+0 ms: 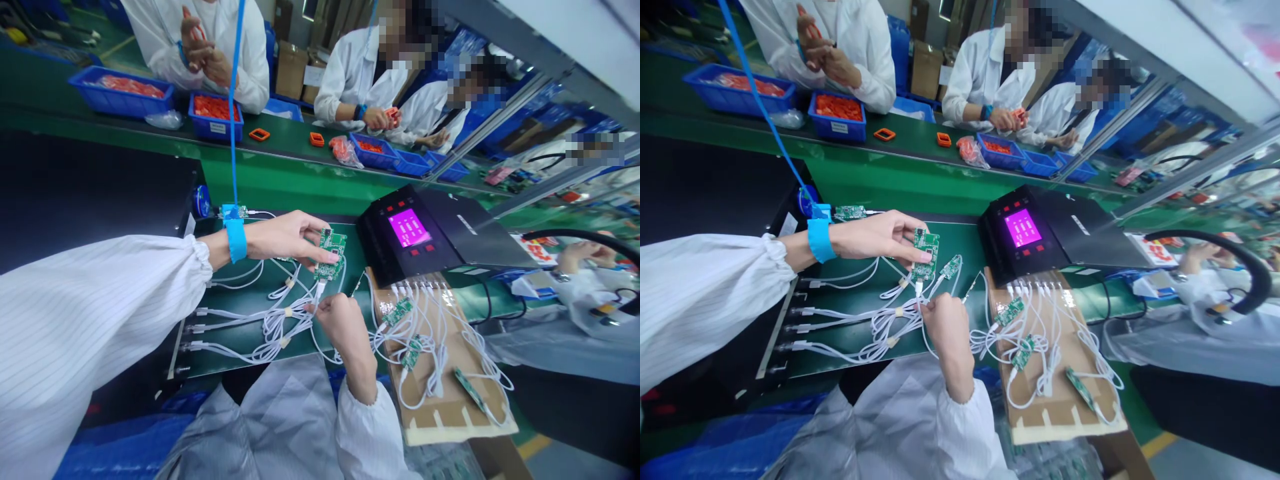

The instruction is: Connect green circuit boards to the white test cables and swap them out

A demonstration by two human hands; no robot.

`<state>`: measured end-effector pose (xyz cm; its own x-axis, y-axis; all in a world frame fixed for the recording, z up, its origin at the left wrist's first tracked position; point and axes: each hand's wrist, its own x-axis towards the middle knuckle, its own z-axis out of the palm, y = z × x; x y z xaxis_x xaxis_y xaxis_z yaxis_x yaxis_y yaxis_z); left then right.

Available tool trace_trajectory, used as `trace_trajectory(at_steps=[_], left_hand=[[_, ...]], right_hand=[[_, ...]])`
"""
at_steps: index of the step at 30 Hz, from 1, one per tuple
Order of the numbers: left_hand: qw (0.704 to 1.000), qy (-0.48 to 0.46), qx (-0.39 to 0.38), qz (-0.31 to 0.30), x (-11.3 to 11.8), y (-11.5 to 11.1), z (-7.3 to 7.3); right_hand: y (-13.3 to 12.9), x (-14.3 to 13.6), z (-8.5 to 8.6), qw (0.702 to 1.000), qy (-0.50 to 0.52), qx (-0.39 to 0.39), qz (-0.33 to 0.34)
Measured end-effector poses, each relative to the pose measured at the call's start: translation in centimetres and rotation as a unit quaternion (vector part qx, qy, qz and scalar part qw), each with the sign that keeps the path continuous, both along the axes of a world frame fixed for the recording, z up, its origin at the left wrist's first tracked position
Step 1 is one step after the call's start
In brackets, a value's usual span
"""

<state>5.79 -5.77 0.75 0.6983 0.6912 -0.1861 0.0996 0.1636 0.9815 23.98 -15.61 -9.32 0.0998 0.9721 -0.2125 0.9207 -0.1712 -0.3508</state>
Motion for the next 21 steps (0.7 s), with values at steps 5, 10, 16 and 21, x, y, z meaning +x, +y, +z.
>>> trace_trajectory(at_steps=[5,10,16,21], left_hand=[[1.000,-0.013,-0.004,-0.006,-0.1,0.1,-0.1],[1.000,-0.015,0.003,0.018,-0.1,0.4,-0.6],[0.999,-0.009,0.045,0.023,-0.3,0.8,-1.0],[0.997,0.005,0.045,0.057,-0.2,1.0,-1.1]], right_hand=[[-0.1,-0.1,-0.3,1.000,-0.006,-0.004,0.007],[-0.1,0.2,0.0,0.997,0.076,-0.014,0.019],[-0.2,1.7,-0.4,0.959,0.276,-0.049,0.048],[-0.2,2.6,-0.7,0.899,0.420,-0.039,0.116]])
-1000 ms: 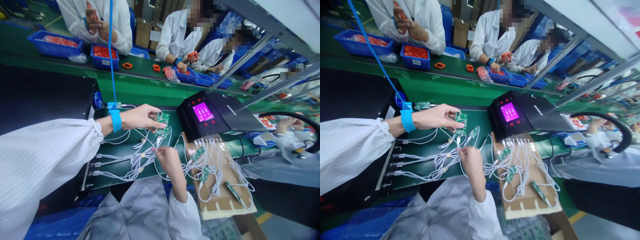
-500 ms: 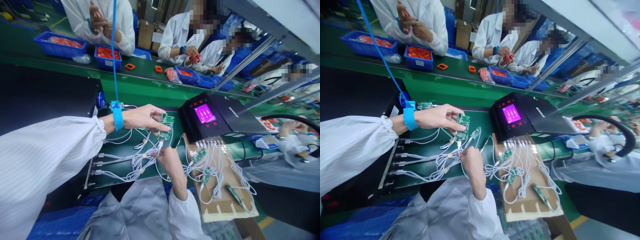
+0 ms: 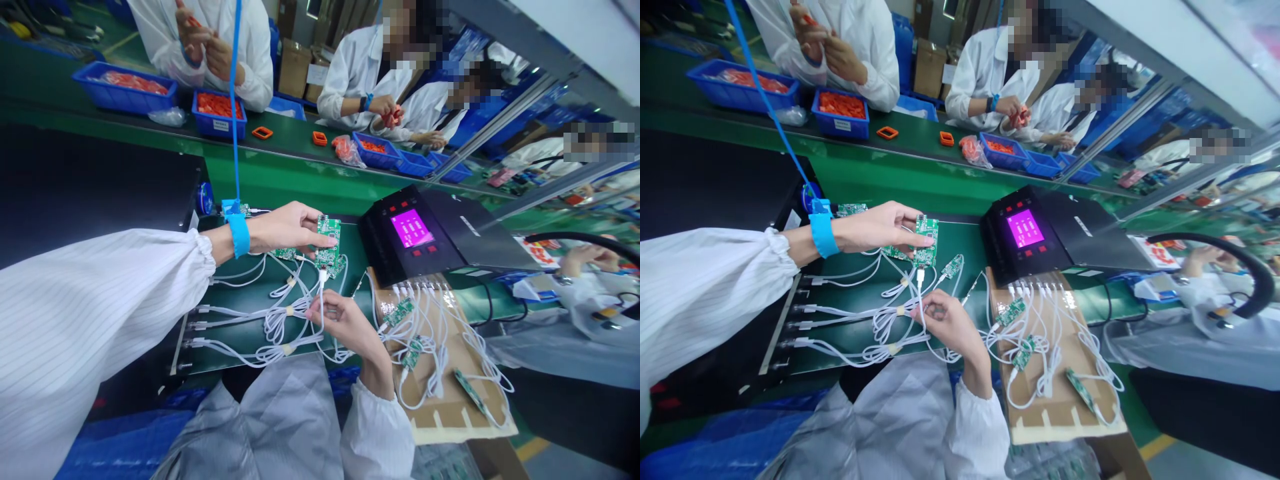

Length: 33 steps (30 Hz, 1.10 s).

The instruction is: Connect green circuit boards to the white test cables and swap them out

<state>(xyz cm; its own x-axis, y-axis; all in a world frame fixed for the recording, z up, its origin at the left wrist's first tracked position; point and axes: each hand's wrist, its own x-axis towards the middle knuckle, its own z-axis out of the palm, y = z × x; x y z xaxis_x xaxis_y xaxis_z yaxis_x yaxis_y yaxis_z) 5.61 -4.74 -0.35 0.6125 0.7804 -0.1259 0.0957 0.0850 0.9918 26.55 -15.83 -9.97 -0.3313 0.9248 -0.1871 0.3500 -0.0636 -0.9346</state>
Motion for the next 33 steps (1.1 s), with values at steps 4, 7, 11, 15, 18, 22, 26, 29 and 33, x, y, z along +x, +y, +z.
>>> trace_trajectory(at_steps=[4,7,11,15,18,22,26,29,33], left_hand=[[1.000,-0.001,-0.020,0.021,0.2,0.0,-0.1],[0.999,-0.008,-0.023,0.034,0.2,0.1,-0.3],[0.998,0.018,0.011,0.055,0.0,0.2,-0.4],[0.997,0.049,0.045,0.049,-0.3,0.2,-0.5],[0.998,0.042,0.036,-0.004,-0.2,0.0,-0.5],[0.992,0.090,0.079,-0.050,0.1,-0.4,-0.5],[0.986,0.130,0.067,-0.082,0.2,-0.5,-0.5],[0.974,0.155,0.117,-0.113,0.2,-0.3,-0.7],[0.959,0.187,0.184,-0.105,0.2,-0.1,-1.6]], right_hand=[[-0.1,0.3,0.0,0.991,0.105,-0.066,0.044],[-0.2,0.4,0.0,0.985,0.153,-0.069,0.042],[-0.3,0.2,0.3,0.986,0.159,-0.043,-0.014],[-0.2,-0.5,1.0,0.994,0.108,0.002,-0.020],[0.2,-1.3,1.6,0.995,0.093,0.041,0.002],[1.0,-2.2,2.1,0.988,0.148,0.047,0.009],[1.5,-2.8,2.1,0.986,0.163,0.042,-0.006],[1.4,-3.2,1.9,0.984,0.170,0.036,-0.048],[1.2,-3.6,1.6,0.979,0.179,0.033,-0.091]])
